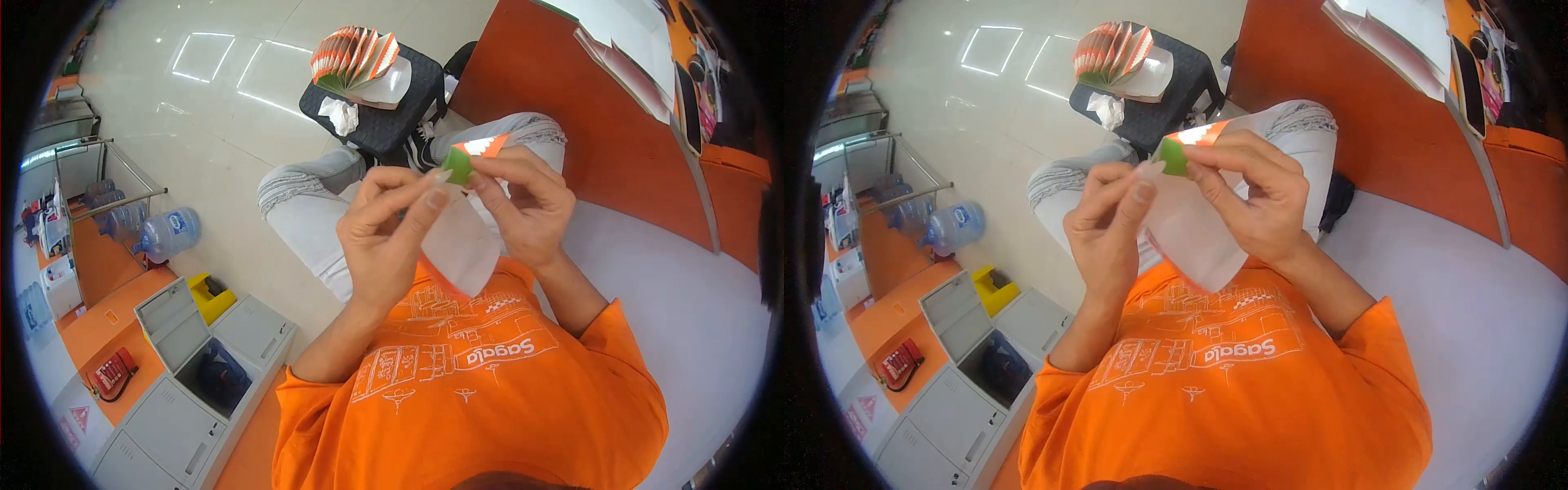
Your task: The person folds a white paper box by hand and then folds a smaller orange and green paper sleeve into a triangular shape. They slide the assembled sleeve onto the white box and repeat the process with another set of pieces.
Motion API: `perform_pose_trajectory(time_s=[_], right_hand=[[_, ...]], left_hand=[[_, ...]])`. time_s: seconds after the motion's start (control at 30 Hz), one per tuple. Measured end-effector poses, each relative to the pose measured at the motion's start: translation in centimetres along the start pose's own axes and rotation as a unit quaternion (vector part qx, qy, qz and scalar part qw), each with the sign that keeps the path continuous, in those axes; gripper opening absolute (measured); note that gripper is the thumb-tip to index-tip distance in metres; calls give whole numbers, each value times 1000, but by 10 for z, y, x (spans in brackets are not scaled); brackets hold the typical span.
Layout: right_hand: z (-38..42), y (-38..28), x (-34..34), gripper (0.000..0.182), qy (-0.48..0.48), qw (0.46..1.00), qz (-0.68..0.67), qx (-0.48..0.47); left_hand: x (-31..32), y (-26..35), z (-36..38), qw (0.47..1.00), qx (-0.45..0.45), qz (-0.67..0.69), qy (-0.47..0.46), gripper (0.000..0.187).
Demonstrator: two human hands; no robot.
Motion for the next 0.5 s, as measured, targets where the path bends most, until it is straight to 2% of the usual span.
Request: perform_pose_trajectory(time_s=[0.07,0.13,0.17,0.23,0.3,0.33,0.43,0.5], right_hand=[[2,3,-3,22,21,1000,-19,3],[4,1,-3,30,23,999,-26,3],[6,3,-4,30,24,999,-26,4],[12,10,-9,42,57,993,-104,-9],[12,6,-10,45,50,992,-117,-27],[13,1,-9,48,43,990,-130,-43],[13,-6,-8,44,50,991,-124,-21],[14,-9,-10,43,30,991,-131,-10]], left_hand=[[4,5,1,999,-12,-24,-22,20],[6,4,1,998,-24,-50,-40,21],[4,2,1,999,-16,-15,-33,21],[2,-2,1,999,-6,20,-27,21],[6,-2,0,995,17,62,-79,23],[6,-2,0,995,16,62,-76,23],[7,-3,-2,993,16,92,-72,25],[7,3,-3,994,41,51,-91,23]])
Point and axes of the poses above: each hand's wrist, its own z-axis away from the middle knuckle, its own x-axis out of the palm, y = z × x, the point moved 5 cm from there along -z, towards the middle knuckle, and after that the axes turned 15 degrees about -y, right-handed, at the moved point
